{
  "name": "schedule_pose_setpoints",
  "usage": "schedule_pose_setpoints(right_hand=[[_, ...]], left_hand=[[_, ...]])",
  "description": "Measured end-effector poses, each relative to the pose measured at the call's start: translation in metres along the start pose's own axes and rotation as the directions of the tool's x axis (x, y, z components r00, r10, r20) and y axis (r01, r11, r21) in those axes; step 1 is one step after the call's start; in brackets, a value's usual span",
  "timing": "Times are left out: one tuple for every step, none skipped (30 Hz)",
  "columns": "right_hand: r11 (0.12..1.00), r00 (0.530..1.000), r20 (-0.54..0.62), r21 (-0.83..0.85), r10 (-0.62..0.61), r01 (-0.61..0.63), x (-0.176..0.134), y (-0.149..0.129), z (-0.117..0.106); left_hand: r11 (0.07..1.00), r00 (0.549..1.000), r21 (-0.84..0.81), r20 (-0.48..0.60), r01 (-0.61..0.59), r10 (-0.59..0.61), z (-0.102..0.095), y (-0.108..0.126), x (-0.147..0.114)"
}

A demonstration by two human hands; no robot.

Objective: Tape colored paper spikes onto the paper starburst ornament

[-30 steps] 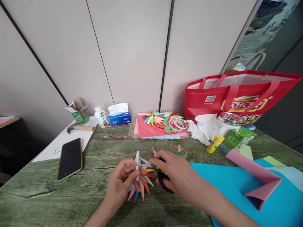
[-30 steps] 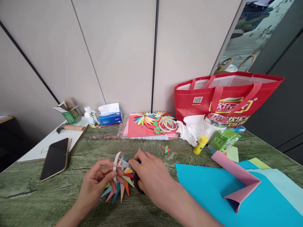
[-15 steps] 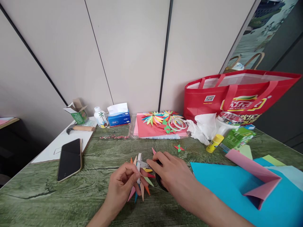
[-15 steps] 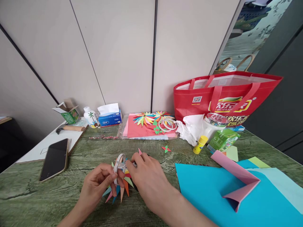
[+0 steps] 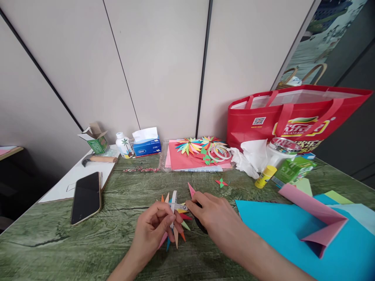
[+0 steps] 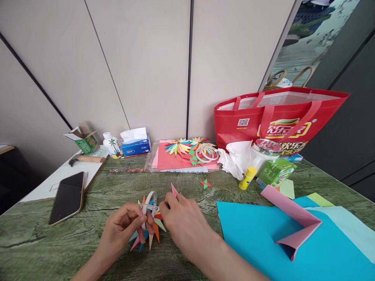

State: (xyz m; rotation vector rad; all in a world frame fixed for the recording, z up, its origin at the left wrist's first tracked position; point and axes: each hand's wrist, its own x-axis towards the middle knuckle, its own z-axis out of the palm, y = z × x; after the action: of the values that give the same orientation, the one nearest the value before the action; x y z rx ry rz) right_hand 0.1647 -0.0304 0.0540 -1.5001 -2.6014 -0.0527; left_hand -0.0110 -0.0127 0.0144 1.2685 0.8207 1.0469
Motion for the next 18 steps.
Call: schedule_pose_setpoints(right_hand=[[1.0,1.0,-0.027,-0.027,0.001,-0.001,0.0,-0.002,0.0],[0.998,0.998,-0.06,-0.058,-0.001,-0.002,0.001,-0.003,-0.001],[0.996,0.995,-0.096,-0.09,-0.002,-0.006,0.002,-0.004,-0.001],[0.993,0.991,-0.131,-0.118,0.003,-0.018,0.003,-0.004,-0.001],[0.99,0.987,-0.159,-0.138,0.016,-0.039,0.004,-0.003,-0.001],[0.987,0.983,-0.178,-0.146,0.041,-0.068,0.004,-0.001,-0.002],[0.985,0.98,-0.186,-0.137,0.076,-0.102,0.005,0.001,-0.002],[0.984,0.976,-0.185,-0.11,0.115,-0.137,0.005,0.005,-0.002],[0.984,0.973,-0.173,-0.066,0.151,-0.165,0.005,0.008,-0.002],[0.983,0.971,-0.156,-0.002,0.18,-0.182,0.004,0.011,-0.002],[0.979,0.97,-0.141,0.084,0.198,-0.187,0.004,0.013,-0.002],[0.965,0.969,-0.131,0.186,0.209,-0.183,0.004,0.015,-0.001],[0.94,0.969,-0.123,0.298,0.214,-0.169,0.004,0.015,-0.001],[0.901,0.969,-0.117,0.407,0.216,-0.151,0.004,0.014,0.0],[0.854,0.97,-0.116,0.504,0.215,-0.129,0.004,0.013,0.001],[0.806,0.969,-0.12,0.582,0.215,-0.107,0.004,0.011,0.002],[0.763,0.968,-0.124,0.641,0.216,-0.088,0.004,0.008,0.002],[0.724,0.968,-0.126,0.686,0.215,-0.072,0.005,0.006,0.003]], left_hand=[[1.0,1.0,-0.008,0.002,0.001,-0.001,0.0,0.001,0.0],[1.0,1.0,-0.016,0.006,0.003,-0.003,0.001,0.001,-0.001],[1.0,1.0,-0.024,0.011,0.006,-0.005,0.001,0.001,-0.001],[1.0,1.0,-0.028,0.02,0.013,-0.013,0.001,0.001,-0.002],[0.999,0.999,-0.029,0.032,0.02,-0.019,0.002,0.0,-0.003],[0.999,0.999,-0.031,0.04,0.029,-0.027,0.002,-0.001,-0.004],[0.999,0.998,-0.037,0.041,0.038,-0.036,0.003,-0.002,-0.005],[0.998,0.998,-0.048,0.038,0.043,-0.042,0.003,-0.002,-0.005],[0.997,0.999,-0.062,0.026,0.046,-0.044,0.004,-0.003,-0.006],[0.996,0.999,-0.076,0.014,0.044,-0.043,0.004,-0.003,-0.005],[0.995,0.999,-0.087,0.0,0.038,-0.038,0.004,-0.003,-0.005],[0.995,0.999,-0.096,-0.014,0.03,-0.031,0.004,-0.002,-0.004],[0.995,0.999,-0.098,-0.024,0.025,-0.028,0.005,-0.001,-0.004],[0.995,0.999,-0.1,-0.035,0.021,-0.025,0.005,0.0,-0.003],[0.995,0.999,-0.097,-0.038,0.03,-0.033,0.005,0.0,-0.003],[0.995,0.999,-0.094,-0.039,0.034,-0.038,0.005,0.001,-0.003],[0.995,0.998,-0.09,-0.038,0.037,-0.041,0.006,0.001,-0.003],[0.996,0.999,-0.083,-0.033,0.039,-0.042,0.006,0.001,-0.003]])
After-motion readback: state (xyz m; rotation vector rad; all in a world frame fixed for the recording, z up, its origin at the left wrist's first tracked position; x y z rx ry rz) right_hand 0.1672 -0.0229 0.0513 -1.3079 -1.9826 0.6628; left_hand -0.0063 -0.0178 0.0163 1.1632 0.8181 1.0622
